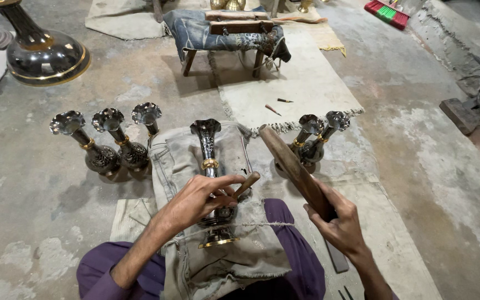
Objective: The person sits on the floor holding a small punch against the neck of an engraved metal vase and repeatedly strikes the punch with a wooden mallet, repositioning the punch around the vase's neck to work the surface. Finished vases sit nearby on the floor.
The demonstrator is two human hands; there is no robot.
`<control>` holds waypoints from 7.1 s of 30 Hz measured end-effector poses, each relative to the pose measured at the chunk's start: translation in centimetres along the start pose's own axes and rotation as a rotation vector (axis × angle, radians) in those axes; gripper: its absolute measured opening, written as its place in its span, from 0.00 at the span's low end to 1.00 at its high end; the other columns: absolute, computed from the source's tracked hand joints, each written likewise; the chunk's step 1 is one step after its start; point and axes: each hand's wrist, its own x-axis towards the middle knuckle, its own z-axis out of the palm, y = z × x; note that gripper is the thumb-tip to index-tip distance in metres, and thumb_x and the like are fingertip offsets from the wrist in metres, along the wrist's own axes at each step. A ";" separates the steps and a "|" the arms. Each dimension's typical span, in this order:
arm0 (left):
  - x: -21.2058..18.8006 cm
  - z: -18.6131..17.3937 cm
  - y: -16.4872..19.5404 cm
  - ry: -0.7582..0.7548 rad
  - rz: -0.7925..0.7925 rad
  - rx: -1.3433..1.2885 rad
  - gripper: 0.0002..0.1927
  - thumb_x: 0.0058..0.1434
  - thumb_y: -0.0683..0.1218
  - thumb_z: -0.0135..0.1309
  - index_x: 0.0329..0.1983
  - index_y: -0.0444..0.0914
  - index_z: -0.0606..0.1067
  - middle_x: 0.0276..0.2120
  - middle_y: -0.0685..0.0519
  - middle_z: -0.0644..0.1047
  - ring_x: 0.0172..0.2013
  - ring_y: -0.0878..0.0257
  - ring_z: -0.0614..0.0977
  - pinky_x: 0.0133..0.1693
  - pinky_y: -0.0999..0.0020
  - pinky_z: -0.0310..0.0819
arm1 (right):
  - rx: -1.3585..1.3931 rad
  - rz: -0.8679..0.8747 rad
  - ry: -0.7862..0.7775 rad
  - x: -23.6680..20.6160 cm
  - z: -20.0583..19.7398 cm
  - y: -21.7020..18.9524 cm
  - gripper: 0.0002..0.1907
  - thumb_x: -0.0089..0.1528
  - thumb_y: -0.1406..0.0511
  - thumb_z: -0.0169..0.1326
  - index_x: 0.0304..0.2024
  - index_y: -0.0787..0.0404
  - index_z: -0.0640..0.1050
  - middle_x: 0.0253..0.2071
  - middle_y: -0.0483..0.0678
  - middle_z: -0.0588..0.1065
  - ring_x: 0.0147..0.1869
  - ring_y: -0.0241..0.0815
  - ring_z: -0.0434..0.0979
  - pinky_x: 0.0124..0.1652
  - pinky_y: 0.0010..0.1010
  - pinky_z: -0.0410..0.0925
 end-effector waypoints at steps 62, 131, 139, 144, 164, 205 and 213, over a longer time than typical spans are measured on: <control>-1.1 0.3 -0.2 0.107 -0.109 -0.167 0.28 0.60 0.43 0.59 0.65 0.48 0.70 0.41 0.51 0.86 0.43 0.61 0.89 0.46 0.60 0.87 | -0.436 0.057 -0.493 0.6 -0.7 0.2 0.44 0.55 0.66 0.60 0.72 0.32 0.63 0.46 0.43 0.82 0.31 0.39 0.83 0.34 0.32 0.81; -3.7 2.4 -1.6 0.341 -0.018 -0.236 0.25 0.62 0.43 0.58 0.64 0.47 0.71 0.42 0.50 0.86 0.41 0.61 0.90 0.42 0.62 0.88 | -0.337 -0.287 -0.080 6.7 -4.6 -4.1 0.35 0.60 0.67 0.54 0.71 0.45 0.66 0.47 0.51 0.80 0.35 0.38 0.82 0.37 0.31 0.78; -4.3 4.2 -2.9 0.433 -0.018 -0.197 0.26 0.62 0.45 0.59 0.64 0.51 0.71 0.43 0.52 0.87 0.37 0.61 0.90 0.37 0.63 0.91 | -0.373 -0.305 -0.148 6.9 -5.2 -5.3 0.35 0.60 0.65 0.56 0.69 0.42 0.66 0.48 0.49 0.80 0.35 0.40 0.83 0.36 0.32 0.78; -4.5 4.8 -3.6 0.461 0.023 -0.266 0.27 0.62 0.43 0.58 0.65 0.48 0.70 0.43 0.51 0.86 0.40 0.60 0.90 0.41 0.62 0.91 | -0.667 -0.298 -0.192 6.9 -5.1 -6.4 0.34 0.61 0.62 0.57 0.69 0.33 0.67 0.43 0.42 0.81 0.35 0.40 0.83 0.35 0.33 0.79; -3.4 1.0 -2.3 0.231 -0.092 -0.329 0.28 0.60 0.43 0.60 0.65 0.48 0.71 0.42 0.51 0.87 0.42 0.62 0.89 0.44 0.61 0.88 | -0.344 -0.212 -0.132 6.4 -4.5 -3.5 0.36 0.61 0.67 0.53 0.72 0.41 0.63 0.47 0.49 0.80 0.38 0.41 0.84 0.37 0.33 0.79; -4.0 3.6 -5.5 0.399 0.001 -0.497 0.27 0.62 0.41 0.59 0.66 0.44 0.70 0.42 0.48 0.86 0.40 0.60 0.90 0.41 0.64 0.90 | -0.828 -0.219 -0.535 8.6 -4.0 -8.2 0.34 0.64 0.65 0.48 0.72 0.32 0.62 0.42 0.42 0.79 0.37 0.39 0.81 0.36 0.38 0.78; -4.1 2.7 -5.7 0.307 0.043 -0.439 0.27 0.62 0.41 0.58 0.66 0.44 0.71 0.42 0.49 0.87 0.42 0.60 0.90 0.45 0.64 0.90 | -0.451 -0.232 -0.250 9.1 -4.9 -6.9 0.33 0.62 0.64 0.53 0.70 0.36 0.65 0.49 0.47 0.81 0.37 0.39 0.83 0.38 0.37 0.80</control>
